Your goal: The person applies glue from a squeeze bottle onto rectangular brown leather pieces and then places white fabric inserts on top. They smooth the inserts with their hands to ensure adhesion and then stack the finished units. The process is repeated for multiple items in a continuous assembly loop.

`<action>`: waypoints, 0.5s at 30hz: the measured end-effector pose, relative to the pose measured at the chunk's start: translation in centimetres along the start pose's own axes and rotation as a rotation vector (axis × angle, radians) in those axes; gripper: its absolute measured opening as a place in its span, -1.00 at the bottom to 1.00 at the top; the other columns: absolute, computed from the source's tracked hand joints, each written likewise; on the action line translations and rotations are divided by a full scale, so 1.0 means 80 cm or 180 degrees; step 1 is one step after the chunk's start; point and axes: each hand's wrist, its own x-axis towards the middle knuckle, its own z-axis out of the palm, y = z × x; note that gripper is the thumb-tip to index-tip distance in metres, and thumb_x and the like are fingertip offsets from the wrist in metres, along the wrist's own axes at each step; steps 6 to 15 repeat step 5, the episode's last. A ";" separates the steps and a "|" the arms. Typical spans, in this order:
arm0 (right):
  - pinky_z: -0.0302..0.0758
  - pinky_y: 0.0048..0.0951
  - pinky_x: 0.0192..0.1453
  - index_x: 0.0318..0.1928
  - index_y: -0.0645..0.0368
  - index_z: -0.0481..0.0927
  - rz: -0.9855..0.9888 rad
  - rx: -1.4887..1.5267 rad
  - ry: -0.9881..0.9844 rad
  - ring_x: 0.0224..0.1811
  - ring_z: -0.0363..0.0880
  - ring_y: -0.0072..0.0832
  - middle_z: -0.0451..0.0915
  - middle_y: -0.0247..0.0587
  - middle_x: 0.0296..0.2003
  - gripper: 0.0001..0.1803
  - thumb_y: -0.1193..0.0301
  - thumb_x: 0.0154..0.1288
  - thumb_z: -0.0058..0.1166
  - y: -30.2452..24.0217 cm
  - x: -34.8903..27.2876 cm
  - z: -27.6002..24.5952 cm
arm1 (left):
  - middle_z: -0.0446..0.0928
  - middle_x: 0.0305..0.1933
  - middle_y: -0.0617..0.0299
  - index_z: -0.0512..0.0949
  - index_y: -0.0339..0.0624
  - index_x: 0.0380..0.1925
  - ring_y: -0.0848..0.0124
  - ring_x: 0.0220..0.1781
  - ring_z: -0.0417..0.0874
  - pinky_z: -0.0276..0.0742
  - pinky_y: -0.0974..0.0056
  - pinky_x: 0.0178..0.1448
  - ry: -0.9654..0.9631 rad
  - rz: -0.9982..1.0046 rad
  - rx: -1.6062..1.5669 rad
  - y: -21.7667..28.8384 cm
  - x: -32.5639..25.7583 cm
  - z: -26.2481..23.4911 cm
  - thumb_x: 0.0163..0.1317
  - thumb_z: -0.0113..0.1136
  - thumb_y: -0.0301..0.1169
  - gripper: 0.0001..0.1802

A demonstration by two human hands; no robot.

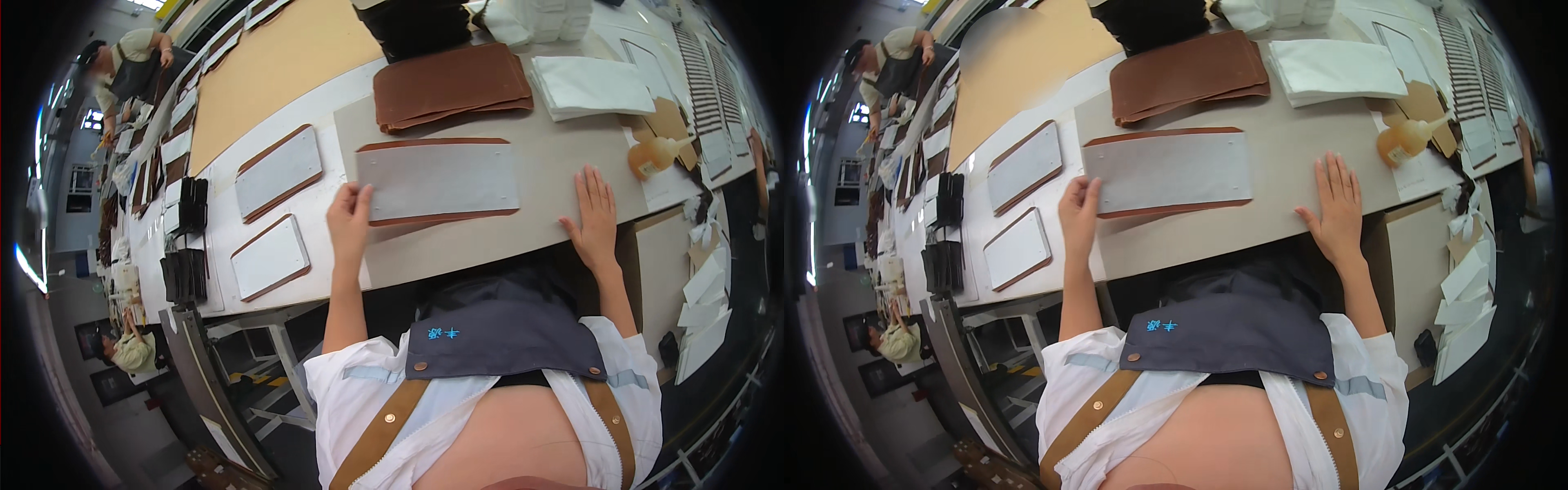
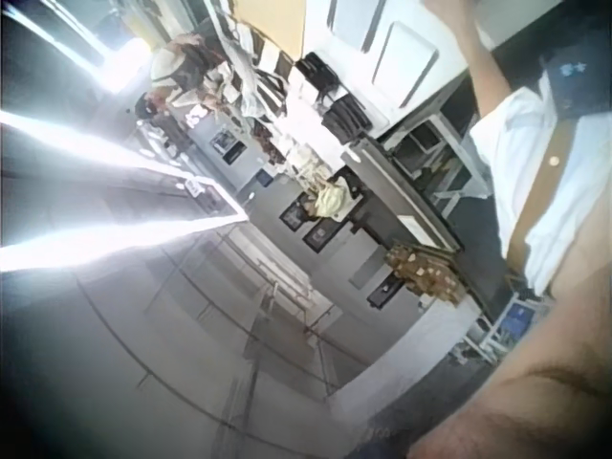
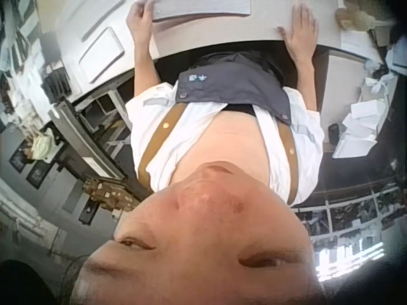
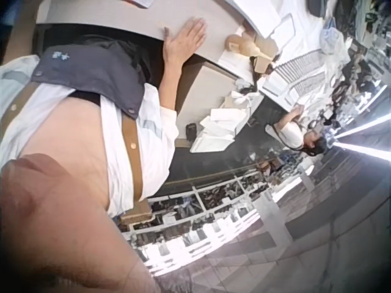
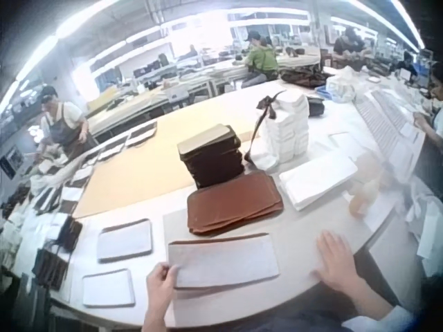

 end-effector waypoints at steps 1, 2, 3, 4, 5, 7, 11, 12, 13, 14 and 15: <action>-0.14 -0.03 0.65 0.54 0.16 0.14 -0.0017 0.0017 0.0017 0.63 -0.05 -0.14 0.06 -0.05 0.57 -0.09 -0.17 0.41 -0.06 0.000 0.001 0.001 | 0.56 -0.40 0.39 0.58 -0.30 -0.24 0.67 -0.37 0.42 0.34 0.49 -0.29 0.0309 0.0194 -0.0029 -0.006 0.005 -0.023 0.45 0.20 -0.36 -0.81; -0.14 -0.03 0.65 0.54 0.16 0.14 -0.0011 0.0004 0.0039 0.63 -0.05 -0.13 0.06 -0.05 0.57 -0.09 -0.17 0.41 -0.06 0.001 0.000 0.001 | 0.56 -0.37 0.40 0.58 -0.29 -0.22 0.68 -0.33 0.43 0.34 0.50 -0.25 0.0592 0.0401 -0.0081 -0.015 0.013 -0.045 0.48 0.18 -0.37 -0.81; -0.14 -0.01 0.64 0.54 0.15 0.14 -0.0020 0.0022 0.0058 0.63 -0.04 -0.11 0.06 -0.05 0.57 -0.10 -0.17 0.42 -0.07 0.002 0.000 0.003 | 0.56 -0.35 0.40 0.58 -0.28 -0.21 0.67 -0.31 0.44 0.36 0.50 -0.22 0.0867 0.0422 -0.0013 -0.026 0.021 -0.071 0.48 0.18 -0.35 -0.81; -0.15 0.00 0.64 0.55 0.15 0.13 -0.0050 0.0012 0.0073 0.63 -0.04 -0.12 0.06 -0.05 0.57 -0.10 -0.17 0.42 -0.07 0.003 0.001 0.007 | 0.56 -0.33 0.39 0.58 -0.28 -0.19 0.66 -0.29 0.45 0.37 0.50 -0.19 0.1148 0.0440 0.0073 -0.037 0.028 -0.101 0.48 0.19 -0.34 -0.80; -0.15 0.02 0.64 0.55 0.14 0.13 -0.0069 -0.0007 0.0098 0.63 -0.04 -0.13 0.06 -0.06 0.57 -0.09 -0.18 0.42 -0.08 0.005 0.001 0.011 | 0.57 -0.32 0.39 0.58 -0.26 -0.17 0.66 -0.29 0.46 0.38 0.50 -0.19 0.1359 0.0649 0.0128 -0.056 0.041 -0.133 0.48 0.19 -0.31 -0.79; -0.15 0.02 0.64 0.55 0.14 0.13 -0.0069 -0.0007 0.0098 0.63 -0.04 -0.13 0.06 -0.06 0.57 -0.09 -0.18 0.42 -0.08 0.005 0.001 0.011 | 0.57 -0.32 0.39 0.58 -0.26 -0.17 0.66 -0.29 0.46 0.38 0.50 -0.19 0.1359 0.0649 0.0128 -0.056 0.041 -0.133 0.48 0.19 -0.31 -0.79; -0.15 0.02 0.64 0.55 0.14 0.13 -0.0069 -0.0007 0.0098 0.63 -0.04 -0.13 0.06 -0.06 0.57 -0.09 -0.18 0.42 -0.08 0.005 0.001 0.011 | 0.57 -0.32 0.39 0.58 -0.26 -0.17 0.66 -0.29 0.46 0.38 0.50 -0.19 0.1359 0.0649 0.0128 -0.056 0.041 -0.133 0.48 0.19 -0.31 -0.79; -0.15 0.02 0.64 0.55 0.14 0.13 -0.0069 -0.0007 0.0098 0.63 -0.04 -0.13 0.06 -0.06 0.57 -0.09 -0.18 0.42 -0.08 0.005 0.001 0.011 | 0.57 -0.32 0.39 0.58 -0.26 -0.17 0.66 -0.29 0.46 0.38 0.50 -0.19 0.1359 0.0649 0.0128 -0.056 0.041 -0.133 0.48 0.19 -0.31 -0.79; -0.15 0.02 0.64 0.55 0.14 0.13 -0.0069 -0.0007 0.0098 0.63 -0.04 -0.13 0.06 -0.06 0.57 -0.09 -0.18 0.42 -0.08 0.005 0.001 0.011 | 0.57 -0.32 0.39 0.58 -0.26 -0.17 0.66 -0.29 0.46 0.38 0.50 -0.19 0.1359 0.0649 0.0128 -0.056 0.041 -0.133 0.48 0.19 -0.31 -0.79; -0.15 0.02 0.64 0.55 0.14 0.13 -0.0069 -0.0007 0.0098 0.63 -0.04 -0.13 0.06 -0.06 0.57 -0.09 -0.18 0.42 -0.08 0.005 0.001 0.011 | 0.57 -0.32 0.39 0.58 -0.26 -0.17 0.66 -0.29 0.46 0.38 0.50 -0.19 0.1359 0.0649 0.0128 -0.056 0.041 -0.133 0.48 0.19 -0.31 -0.79; -0.15 0.02 0.64 0.55 0.14 0.13 -0.0069 -0.0007 0.0098 0.63 -0.04 -0.13 0.06 -0.06 0.57 -0.09 -0.18 0.42 -0.08 0.005 0.001 0.011 | 0.57 -0.32 0.39 0.58 -0.26 -0.17 0.66 -0.29 0.46 0.38 0.50 -0.19 0.1359 0.0649 0.0128 -0.056 0.041 -0.133 0.48 0.19 -0.31 -0.79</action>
